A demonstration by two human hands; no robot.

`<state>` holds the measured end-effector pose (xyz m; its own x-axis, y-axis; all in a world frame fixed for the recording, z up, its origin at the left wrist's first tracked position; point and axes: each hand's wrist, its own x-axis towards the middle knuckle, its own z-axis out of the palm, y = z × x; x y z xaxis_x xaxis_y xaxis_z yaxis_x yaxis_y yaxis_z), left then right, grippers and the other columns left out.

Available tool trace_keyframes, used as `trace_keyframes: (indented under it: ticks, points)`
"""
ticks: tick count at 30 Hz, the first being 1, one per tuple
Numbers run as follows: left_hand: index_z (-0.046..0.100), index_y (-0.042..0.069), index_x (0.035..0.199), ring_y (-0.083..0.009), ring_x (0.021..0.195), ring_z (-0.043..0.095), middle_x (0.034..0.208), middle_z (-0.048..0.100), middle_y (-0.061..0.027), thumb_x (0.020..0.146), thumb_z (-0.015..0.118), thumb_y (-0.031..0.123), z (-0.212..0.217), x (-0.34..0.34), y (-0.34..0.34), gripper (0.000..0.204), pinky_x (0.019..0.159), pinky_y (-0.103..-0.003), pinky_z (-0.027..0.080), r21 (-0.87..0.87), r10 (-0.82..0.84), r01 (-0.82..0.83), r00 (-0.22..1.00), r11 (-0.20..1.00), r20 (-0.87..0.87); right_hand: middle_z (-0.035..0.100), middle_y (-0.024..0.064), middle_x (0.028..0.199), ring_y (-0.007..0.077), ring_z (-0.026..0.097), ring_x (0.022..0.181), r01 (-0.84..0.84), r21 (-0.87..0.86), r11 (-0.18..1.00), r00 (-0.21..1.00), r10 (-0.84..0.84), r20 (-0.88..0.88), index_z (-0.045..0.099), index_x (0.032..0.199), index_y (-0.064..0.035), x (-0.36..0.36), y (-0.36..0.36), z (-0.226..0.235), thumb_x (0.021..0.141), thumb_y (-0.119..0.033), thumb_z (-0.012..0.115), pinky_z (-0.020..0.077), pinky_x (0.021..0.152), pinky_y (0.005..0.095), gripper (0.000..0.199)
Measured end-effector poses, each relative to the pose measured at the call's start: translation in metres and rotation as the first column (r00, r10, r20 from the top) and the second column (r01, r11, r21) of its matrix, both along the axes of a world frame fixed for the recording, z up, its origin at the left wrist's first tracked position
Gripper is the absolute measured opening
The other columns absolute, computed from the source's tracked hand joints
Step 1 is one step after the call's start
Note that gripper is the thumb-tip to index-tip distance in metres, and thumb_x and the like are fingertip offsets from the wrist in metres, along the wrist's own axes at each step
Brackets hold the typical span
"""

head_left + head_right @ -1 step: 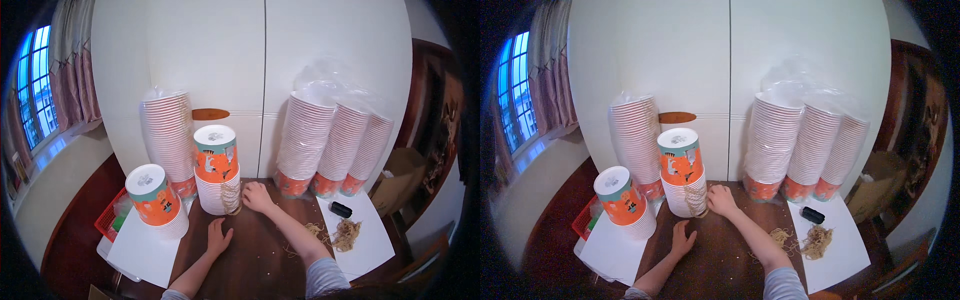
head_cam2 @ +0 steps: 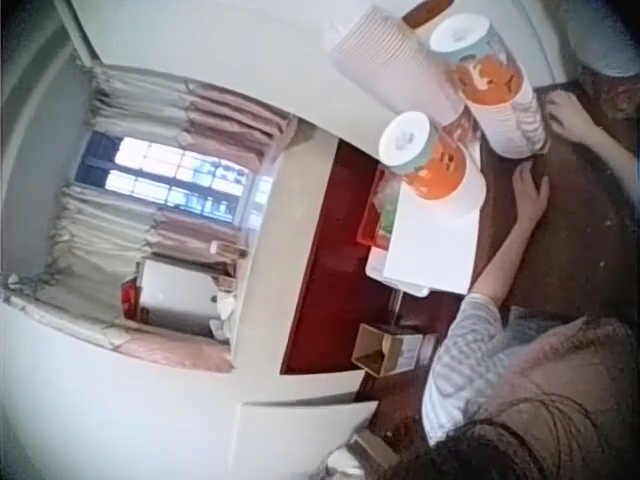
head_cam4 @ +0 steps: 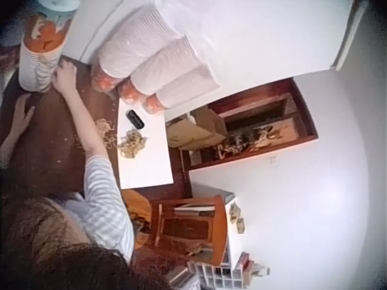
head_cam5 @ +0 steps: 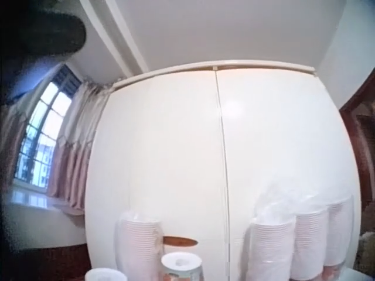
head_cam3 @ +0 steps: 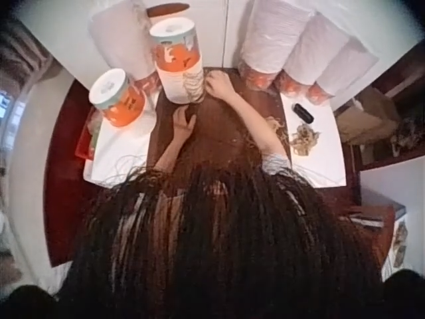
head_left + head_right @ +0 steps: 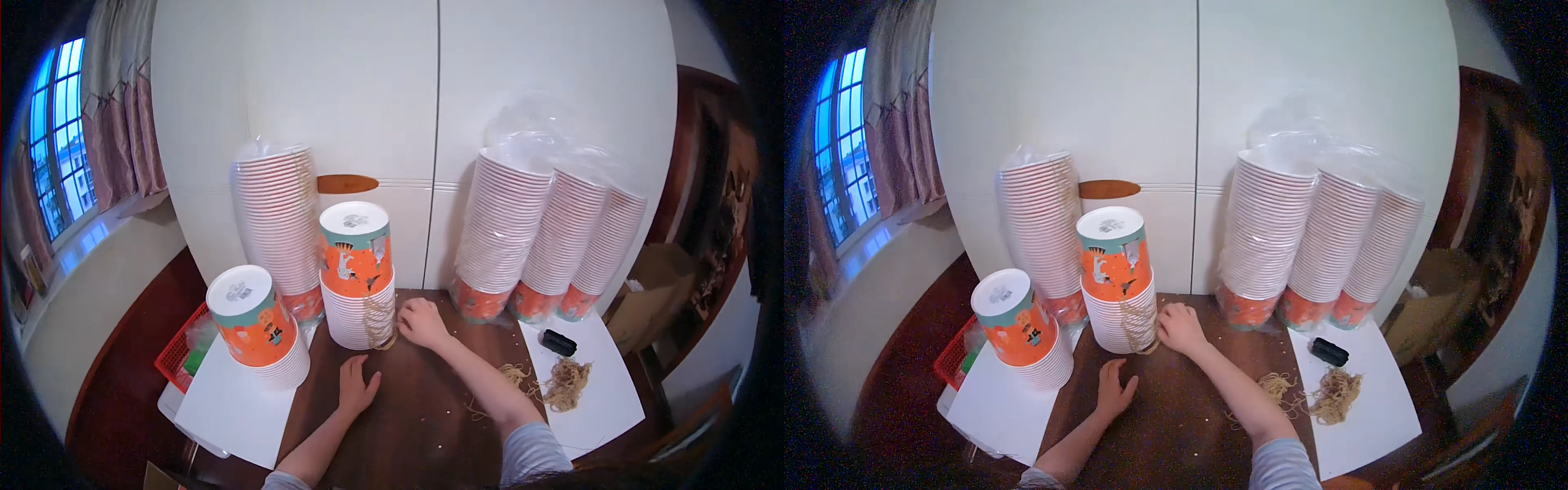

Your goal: Packaging paper cups by securing them with rubber bands and stacking them on a table.

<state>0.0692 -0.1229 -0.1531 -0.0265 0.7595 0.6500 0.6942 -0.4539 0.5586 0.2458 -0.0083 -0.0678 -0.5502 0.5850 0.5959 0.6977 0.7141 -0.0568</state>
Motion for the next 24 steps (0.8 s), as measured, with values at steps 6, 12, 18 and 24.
trace_keyframes:
  ticks: [6,12,18,24]
  points:
    - [0.047,0.002,0.105,-0.0331,0.097,0.045,0.103,0.048,-0.0166,0.07,0.062,0.017,-0.004,-0.007,0.01,0.041,0.083,-0.041,0.037,0.013,0.041,-0.041,0.999,0.999,0.028,0.053,0.0087,0.095,0.0274,0.05,0.091,-0.265,-0.029,0.964,0.944,0.253,-0.211,0.055,0.087,-0.0067,-0.043,-0.058,0.014,0.068,-0.012,0.062,0.0392,0.077,0.038,0.022]
    - [0.051,0.003,0.095,-0.0338,0.093,0.046,0.099,0.048,-0.0155,0.066,0.061,0.013,0.0,-0.011,0.008,0.032,0.077,-0.042,0.038,0.006,-0.067,0.067,0.998,0.998,0.004,0.051,0.0113,0.104,0.0276,0.049,0.097,-0.53,0.039,0.847,0.811,0.519,-0.271,0.051,0.105,-0.0051,-0.135,-0.09,0.093,0.066,-0.018,0.068,0.0375,0.086,0.0371,0.044]
    - [0.051,0.004,0.091,-0.0328,0.092,0.046,0.097,0.049,-0.015,0.067,0.061,0.016,0.007,-0.015,0.004,0.029,0.076,-0.043,0.037,0.155,0.139,-0.146,0.989,0.977,0.058,0.053,0.0088,0.099,0.0258,0.05,0.093,-0.523,0.148,0.84,0.825,0.542,-0.159,0.053,0.101,-0.0061,-0.2,-0.079,0.122,0.068,-0.021,0.066,0.0382,0.082,0.0364,0.038]
    - [0.053,0.001,0.079,-0.0133,0.06,0.055,0.069,0.057,-0.0057,0.091,0.037,0.025,-0.002,-0.058,0.014,0.031,0.052,-0.021,0.04,0.115,-0.089,-0.029,0.461,0.993,0.883,0.053,0.0053,0.077,0.024,0.053,0.079,-0.473,0.013,0.881,0.877,0.472,-0.087,0.054,0.076,-0.0071,-0.216,-0.073,0.13,0.07,-0.021,0.062,0.0418,0.068,0.0373,0.017]
